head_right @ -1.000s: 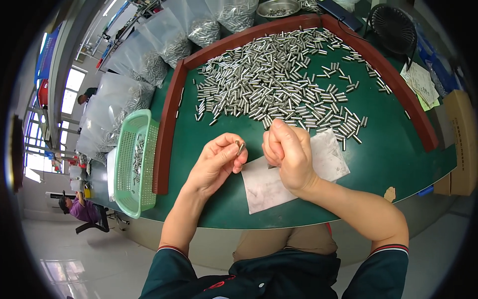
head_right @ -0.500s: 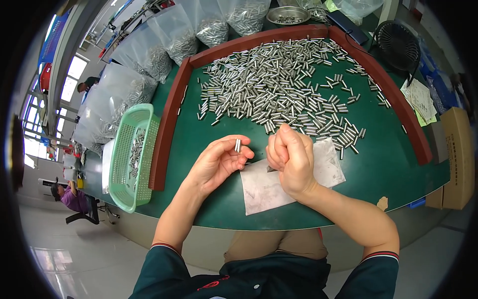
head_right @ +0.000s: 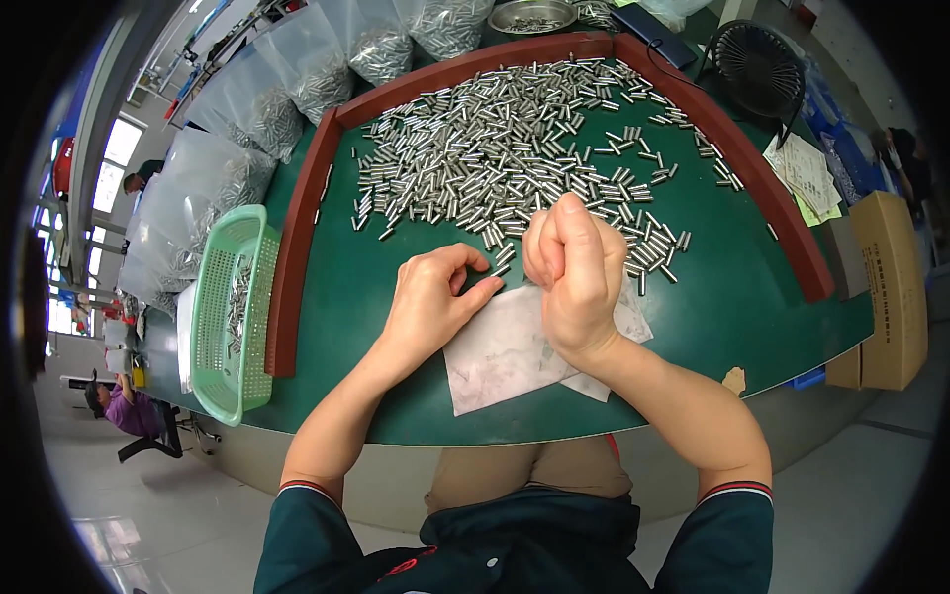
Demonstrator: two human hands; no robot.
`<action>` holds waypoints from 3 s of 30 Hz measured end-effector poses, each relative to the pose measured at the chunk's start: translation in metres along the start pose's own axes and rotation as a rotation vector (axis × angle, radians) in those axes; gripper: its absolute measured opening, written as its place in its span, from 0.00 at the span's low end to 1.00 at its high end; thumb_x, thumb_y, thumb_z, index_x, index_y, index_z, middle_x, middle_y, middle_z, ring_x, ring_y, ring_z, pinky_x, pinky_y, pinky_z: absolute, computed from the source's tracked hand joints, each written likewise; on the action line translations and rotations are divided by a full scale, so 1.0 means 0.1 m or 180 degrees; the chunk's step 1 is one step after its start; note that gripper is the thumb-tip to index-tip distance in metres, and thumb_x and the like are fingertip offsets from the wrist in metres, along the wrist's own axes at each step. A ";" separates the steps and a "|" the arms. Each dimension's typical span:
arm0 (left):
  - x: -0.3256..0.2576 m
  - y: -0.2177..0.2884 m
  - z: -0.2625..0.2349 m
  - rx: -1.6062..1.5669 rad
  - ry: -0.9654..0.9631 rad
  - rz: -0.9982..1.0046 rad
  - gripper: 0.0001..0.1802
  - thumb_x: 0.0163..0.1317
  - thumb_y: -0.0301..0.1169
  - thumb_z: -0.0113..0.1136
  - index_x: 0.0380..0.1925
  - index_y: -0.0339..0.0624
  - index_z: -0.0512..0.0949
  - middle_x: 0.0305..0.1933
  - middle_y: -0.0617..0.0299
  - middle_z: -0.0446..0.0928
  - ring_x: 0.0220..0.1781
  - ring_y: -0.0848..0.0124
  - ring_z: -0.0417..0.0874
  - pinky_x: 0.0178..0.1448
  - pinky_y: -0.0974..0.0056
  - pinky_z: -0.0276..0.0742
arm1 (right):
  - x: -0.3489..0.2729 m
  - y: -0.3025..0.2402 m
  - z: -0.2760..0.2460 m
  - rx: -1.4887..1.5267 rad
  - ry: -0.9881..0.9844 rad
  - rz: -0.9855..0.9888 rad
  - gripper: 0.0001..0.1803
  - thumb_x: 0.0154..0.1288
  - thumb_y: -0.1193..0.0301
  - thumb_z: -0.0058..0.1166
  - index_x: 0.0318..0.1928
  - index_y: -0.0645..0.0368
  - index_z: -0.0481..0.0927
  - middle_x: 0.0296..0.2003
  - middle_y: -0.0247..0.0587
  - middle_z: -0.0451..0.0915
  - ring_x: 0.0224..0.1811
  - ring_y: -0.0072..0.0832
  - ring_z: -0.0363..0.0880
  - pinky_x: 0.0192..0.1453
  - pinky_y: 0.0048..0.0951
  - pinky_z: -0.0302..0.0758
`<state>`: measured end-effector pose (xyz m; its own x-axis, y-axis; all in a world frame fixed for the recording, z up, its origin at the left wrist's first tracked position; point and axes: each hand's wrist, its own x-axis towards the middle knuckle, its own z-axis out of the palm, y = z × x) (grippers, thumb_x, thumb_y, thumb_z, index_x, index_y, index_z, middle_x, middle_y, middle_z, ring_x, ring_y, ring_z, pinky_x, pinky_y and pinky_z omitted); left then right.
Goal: Assembling and inspecting small metal cylindrical components using a handheld stylus and cloth at a factory workbench.
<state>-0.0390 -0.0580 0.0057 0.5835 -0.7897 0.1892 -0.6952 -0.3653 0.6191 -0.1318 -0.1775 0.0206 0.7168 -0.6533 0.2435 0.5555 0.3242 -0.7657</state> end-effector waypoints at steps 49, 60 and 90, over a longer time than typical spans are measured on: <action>-0.06 -0.26 -0.21 -0.4086 -0.0825 -0.1415 0.16 0.65 0.39 0.44 0.23 0.40 0.68 0.21 0.66 0.68 0.16 0.83 0.52 0.18 0.76 0.48 | 0.00 -0.01 0.00 -0.0144 0.0074 0.0315 0.24 0.67 0.62 0.30 0.12 0.54 0.54 0.09 0.30 0.53 0.11 0.17 0.44 0.15 0.21 0.45; 0.15 0.11 0.14 0.0103 0.0213 0.0345 0.10 0.43 0.22 0.56 0.30 0.37 0.77 0.12 0.57 0.67 0.13 0.67 0.68 0.21 0.64 0.64 | 0.06 -0.02 -0.04 -0.0009 0.0191 0.0241 0.23 0.66 0.64 0.33 0.13 0.55 0.55 0.09 0.28 0.54 0.12 0.15 0.48 0.16 0.20 0.46; -0.06 -0.08 -0.13 0.0949 0.0146 0.0247 0.06 0.46 0.26 0.59 0.24 0.35 0.74 0.15 0.57 0.70 0.15 0.63 0.71 0.21 0.62 0.65 | -0.10 0.00 0.04 -0.0240 -0.0127 0.0354 0.24 0.67 0.65 0.30 0.11 0.55 0.53 0.08 0.30 0.54 0.12 0.16 0.46 0.16 0.20 0.46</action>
<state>-0.0318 -0.0438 0.0100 0.5374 -0.8004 0.2656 -0.8270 -0.4386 0.3517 -0.1370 -0.1682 0.0205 0.7892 -0.5881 0.1770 0.4396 0.3397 -0.8315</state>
